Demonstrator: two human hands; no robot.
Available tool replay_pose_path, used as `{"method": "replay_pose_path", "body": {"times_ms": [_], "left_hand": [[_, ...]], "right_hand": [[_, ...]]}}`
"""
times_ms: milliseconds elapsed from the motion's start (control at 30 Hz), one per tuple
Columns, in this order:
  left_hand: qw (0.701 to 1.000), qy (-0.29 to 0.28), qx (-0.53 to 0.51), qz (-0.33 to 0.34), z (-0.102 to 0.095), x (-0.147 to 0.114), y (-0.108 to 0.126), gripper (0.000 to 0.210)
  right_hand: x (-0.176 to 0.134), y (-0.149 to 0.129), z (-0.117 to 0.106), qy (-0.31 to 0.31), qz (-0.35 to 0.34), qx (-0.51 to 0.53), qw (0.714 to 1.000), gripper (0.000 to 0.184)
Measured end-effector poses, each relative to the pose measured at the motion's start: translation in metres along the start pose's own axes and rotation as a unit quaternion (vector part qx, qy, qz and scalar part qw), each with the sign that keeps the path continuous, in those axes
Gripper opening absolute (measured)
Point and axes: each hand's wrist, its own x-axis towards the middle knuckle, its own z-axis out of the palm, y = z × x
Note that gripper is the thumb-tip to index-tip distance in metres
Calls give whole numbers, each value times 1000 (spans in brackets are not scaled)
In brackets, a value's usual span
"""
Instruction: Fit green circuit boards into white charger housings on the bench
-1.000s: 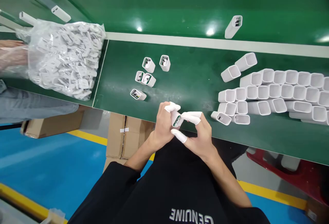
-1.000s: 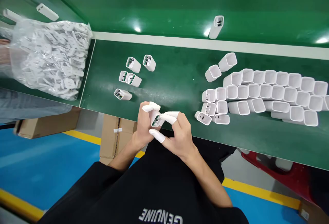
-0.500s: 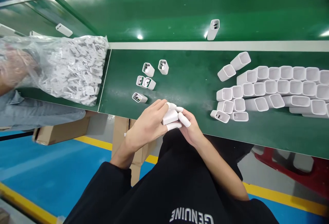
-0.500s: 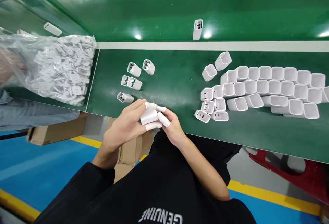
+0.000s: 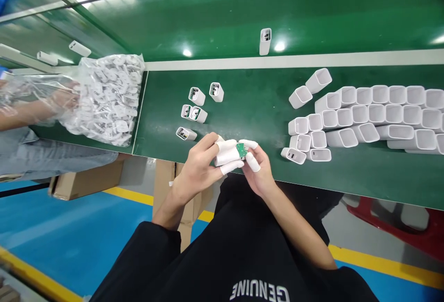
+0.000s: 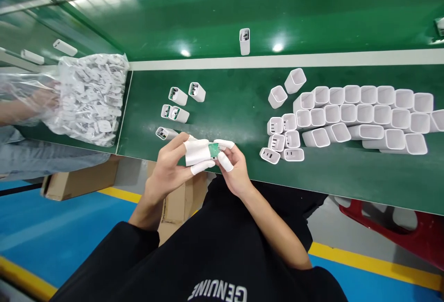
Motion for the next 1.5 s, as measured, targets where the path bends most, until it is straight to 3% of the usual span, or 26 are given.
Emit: {"method": "replay_pose_path", "body": {"times_ms": [100,200,267,367,533,767,1000,1200,1500], "left_hand": [[998,15,-62,-29,4,-7,-6,55],[991,9,-119,-62,12,-17,-12,52],[982,27,-168,-78,20,-24,-14,49],[968,46,-232,-89,32,-30,-15,53],[965,34,-251,-63,37,-27,-9,55],[972,32,-232,-16,34,-21,-5,68],[975,37,-220,-14,31,-18,-1,71],[970,56,-234,28,31,-15,-4,73],[958,54,-281,11,37,-18,-10,76]], "right_hand": [[-5,-5,-6,53,-128,-69,988,56],[-16,-17,-18,71,-259,-151,952,48],[-23,-28,-27,40,-307,-183,933,45],[-31,-39,-37,-23,-314,-218,924,56],[-37,-43,-40,-65,-318,-251,912,68],[-41,-40,-39,-44,-327,-292,898,68],[-39,-44,-40,-67,-340,-300,889,71],[-37,-49,-40,-88,-377,-307,869,72],[-37,-55,-39,-93,-380,-328,860,73]]}}
